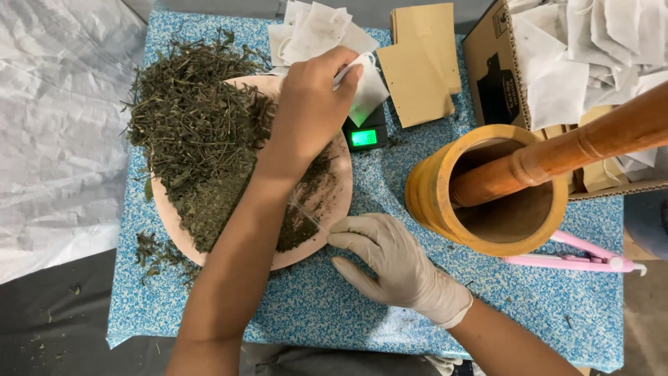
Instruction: Grinding tea leaves with a mortar and pestle, then filling the crushed leaves into tea bags using a spoon and weighing them on a digital scale.
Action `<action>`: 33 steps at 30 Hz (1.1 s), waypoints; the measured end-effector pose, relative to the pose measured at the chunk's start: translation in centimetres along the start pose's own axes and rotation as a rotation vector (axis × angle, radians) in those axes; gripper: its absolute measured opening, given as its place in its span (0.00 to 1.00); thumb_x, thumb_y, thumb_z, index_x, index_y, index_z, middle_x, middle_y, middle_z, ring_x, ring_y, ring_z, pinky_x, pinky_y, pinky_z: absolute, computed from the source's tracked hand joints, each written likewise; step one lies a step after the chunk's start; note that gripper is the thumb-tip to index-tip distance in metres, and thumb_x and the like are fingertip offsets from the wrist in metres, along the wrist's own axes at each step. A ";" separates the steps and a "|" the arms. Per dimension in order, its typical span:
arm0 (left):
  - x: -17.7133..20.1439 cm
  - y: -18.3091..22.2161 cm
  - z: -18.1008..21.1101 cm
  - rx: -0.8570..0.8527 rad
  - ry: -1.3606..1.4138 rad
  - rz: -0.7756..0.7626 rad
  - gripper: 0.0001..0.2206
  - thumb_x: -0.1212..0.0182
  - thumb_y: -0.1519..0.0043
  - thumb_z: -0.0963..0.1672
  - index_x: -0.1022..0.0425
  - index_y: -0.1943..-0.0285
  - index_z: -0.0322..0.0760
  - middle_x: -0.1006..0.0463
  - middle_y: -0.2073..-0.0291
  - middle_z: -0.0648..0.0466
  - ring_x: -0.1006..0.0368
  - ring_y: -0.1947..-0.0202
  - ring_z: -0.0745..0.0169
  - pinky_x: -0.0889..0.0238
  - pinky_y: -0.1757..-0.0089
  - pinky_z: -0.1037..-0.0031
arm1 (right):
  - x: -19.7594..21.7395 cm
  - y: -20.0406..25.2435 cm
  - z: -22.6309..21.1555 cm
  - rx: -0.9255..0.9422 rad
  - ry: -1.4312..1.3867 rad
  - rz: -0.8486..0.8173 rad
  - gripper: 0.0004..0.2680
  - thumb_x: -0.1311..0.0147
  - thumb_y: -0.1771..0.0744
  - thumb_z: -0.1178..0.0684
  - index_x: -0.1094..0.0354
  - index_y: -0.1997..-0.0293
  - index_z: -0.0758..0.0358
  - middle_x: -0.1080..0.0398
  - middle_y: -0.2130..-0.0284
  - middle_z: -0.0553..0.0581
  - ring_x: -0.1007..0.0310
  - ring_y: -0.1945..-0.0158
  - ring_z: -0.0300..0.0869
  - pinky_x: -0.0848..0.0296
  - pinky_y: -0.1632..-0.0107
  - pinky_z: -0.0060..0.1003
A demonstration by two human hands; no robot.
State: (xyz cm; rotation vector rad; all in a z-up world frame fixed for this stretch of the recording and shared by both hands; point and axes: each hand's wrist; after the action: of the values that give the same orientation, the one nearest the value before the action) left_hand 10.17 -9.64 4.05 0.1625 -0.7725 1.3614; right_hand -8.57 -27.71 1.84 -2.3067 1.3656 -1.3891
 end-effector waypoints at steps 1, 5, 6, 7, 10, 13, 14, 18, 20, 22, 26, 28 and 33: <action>-0.4 -0.2 -0.7 0.004 -0.059 -0.009 0.09 0.43 0.24 0.44 0.21 0.54 0.36 0.27 0.75 0.54 0.36 0.75 0.59 0.49 0.68 0.64 | 0.0 0.0 0.0 -0.001 -0.007 0.004 0.10 0.41 0.26 0.55 0.31 0.37 0.65 0.25 0.45 0.65 0.20 0.45 0.57 0.20 0.45 0.50; -0.1 0.1 -0.7 -0.023 -0.141 -0.042 0.14 0.44 0.22 0.46 0.32 0.62 0.37 0.33 0.70 0.52 0.32 0.61 0.50 0.44 0.59 0.63 | 0.2 -0.2 -0.1 -0.007 -0.006 0.009 0.10 0.41 0.26 0.55 0.30 0.37 0.66 0.25 0.45 0.64 0.20 0.44 0.57 0.20 0.44 0.49; -0.4 0.1 -1.4 -0.022 -0.141 -0.042 0.14 0.44 0.22 0.46 0.32 0.62 0.37 0.33 0.70 0.52 0.32 0.61 0.50 0.44 0.59 0.63 | 0.2 -0.1 -0.1 -0.007 -0.007 0.009 0.10 0.41 0.26 0.55 0.30 0.37 0.66 0.25 0.45 0.64 0.20 0.44 0.57 0.20 0.44 0.49; -0.6 0.1 -2.0 0.005 -0.288 -0.028 0.15 0.45 0.21 0.49 0.33 0.41 0.32 0.32 0.47 0.42 0.42 0.40 0.41 0.52 0.41 0.52 | 0.2 -0.1 -0.2 -0.006 -0.002 0.011 0.10 0.41 0.26 0.55 0.30 0.37 0.66 0.25 0.44 0.64 0.20 0.43 0.57 0.20 0.43 0.49; -0.2 0.2 -2.7 0.023 -0.453 0.014 0.27 0.48 0.20 0.52 0.30 0.21 0.27 0.31 0.23 0.32 0.51 0.19 0.31 0.56 0.26 0.38 | 0.2 -0.1 -0.2 -0.005 0.004 0.014 0.11 0.40 0.26 0.56 0.30 0.37 0.65 0.24 0.44 0.64 0.20 0.44 0.56 0.21 0.44 0.49; 0.3 0.4 -2.7 0.021 -0.467 0.046 0.25 0.48 0.20 0.52 0.26 0.23 0.29 0.31 0.24 0.34 0.51 0.21 0.31 0.52 0.29 0.37 | 0.0 0.0 -0.1 -0.006 0.008 0.011 0.11 0.40 0.26 0.56 0.31 0.37 0.65 0.25 0.44 0.64 0.21 0.44 0.56 0.21 0.44 0.48; 0.4 0.4 -2.7 0.026 -0.463 0.055 0.25 0.48 0.21 0.52 0.24 0.24 0.30 0.30 0.24 0.36 0.50 0.21 0.31 0.51 0.29 0.37 | 0.0 0.1 0.0 -0.003 0.012 0.006 0.11 0.40 0.26 0.56 0.31 0.36 0.65 0.25 0.44 0.64 0.21 0.43 0.56 0.21 0.43 0.49; -0.3 0.7 -4.2 -0.020 -0.531 0.128 0.23 0.46 0.22 0.52 0.17 0.33 0.31 0.24 0.31 0.36 0.43 0.27 0.26 0.48 0.34 0.35 | 0.0 0.0 -0.1 -0.013 0.000 0.001 0.11 0.40 0.27 0.56 0.30 0.36 0.65 0.25 0.43 0.64 0.20 0.43 0.57 0.21 0.43 0.50; -0.5 0.9 -4.2 -0.006 -0.542 0.159 0.22 0.44 0.23 0.53 0.14 0.37 0.32 0.23 0.32 0.36 0.44 0.26 0.26 0.48 0.34 0.33 | 0.0 0.0 -0.1 -0.003 0.004 0.014 0.11 0.39 0.27 0.56 0.30 0.37 0.66 0.25 0.43 0.64 0.20 0.42 0.56 0.20 0.43 0.49; -0.3 0.8 -4.2 0.006 -0.542 0.150 0.22 0.44 0.23 0.53 0.14 0.38 0.33 0.23 0.32 0.36 0.44 0.26 0.25 0.49 0.34 0.32 | 0.0 0.0 -0.1 -0.005 0.004 0.012 0.11 0.39 0.27 0.56 0.30 0.37 0.65 0.25 0.44 0.64 0.20 0.43 0.56 0.20 0.44 0.49; -0.9 1.1 -4.8 0.003 -0.603 0.198 0.19 0.37 0.25 0.53 0.13 0.45 0.35 0.22 0.36 0.36 0.41 0.28 0.22 0.54 0.33 0.26 | 0.0 0.1 0.0 -0.009 0.005 -0.001 0.11 0.40 0.26 0.55 0.30 0.37 0.65 0.25 0.44 0.64 0.20 0.43 0.57 0.21 0.44 0.50; -0.8 1.1 -4.6 0.036 -0.615 0.177 0.19 0.37 0.26 0.53 0.13 0.47 0.35 0.24 0.34 0.35 0.43 0.27 0.21 0.58 0.32 0.26 | 0.1 0.0 -0.1 -0.006 0.005 0.000 0.11 0.40 0.26 0.56 0.30 0.37 0.65 0.25 0.44 0.64 0.20 0.43 0.57 0.21 0.43 0.50; -0.9 1.1 -4.8 0.082 -0.646 0.157 0.20 0.37 0.27 0.55 0.12 0.51 0.36 0.25 0.32 0.33 0.46 0.26 0.19 0.64 0.31 0.23 | 0.0 0.0 -0.1 -0.003 0.002 0.004 0.11 0.40 0.26 0.56 0.30 0.36 0.66 0.25 0.44 0.64 0.20 0.43 0.57 0.21 0.44 0.49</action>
State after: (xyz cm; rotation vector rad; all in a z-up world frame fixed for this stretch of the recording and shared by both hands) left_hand 11.05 -7.56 -0.41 0.6390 -1.2854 1.5040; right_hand -8.66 -27.73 1.89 -2.3043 1.3731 -1.3899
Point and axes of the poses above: each hand's wrist, its own y-axis away from the middle knuckle, its own x-axis out of the back of the hand, z = x × y
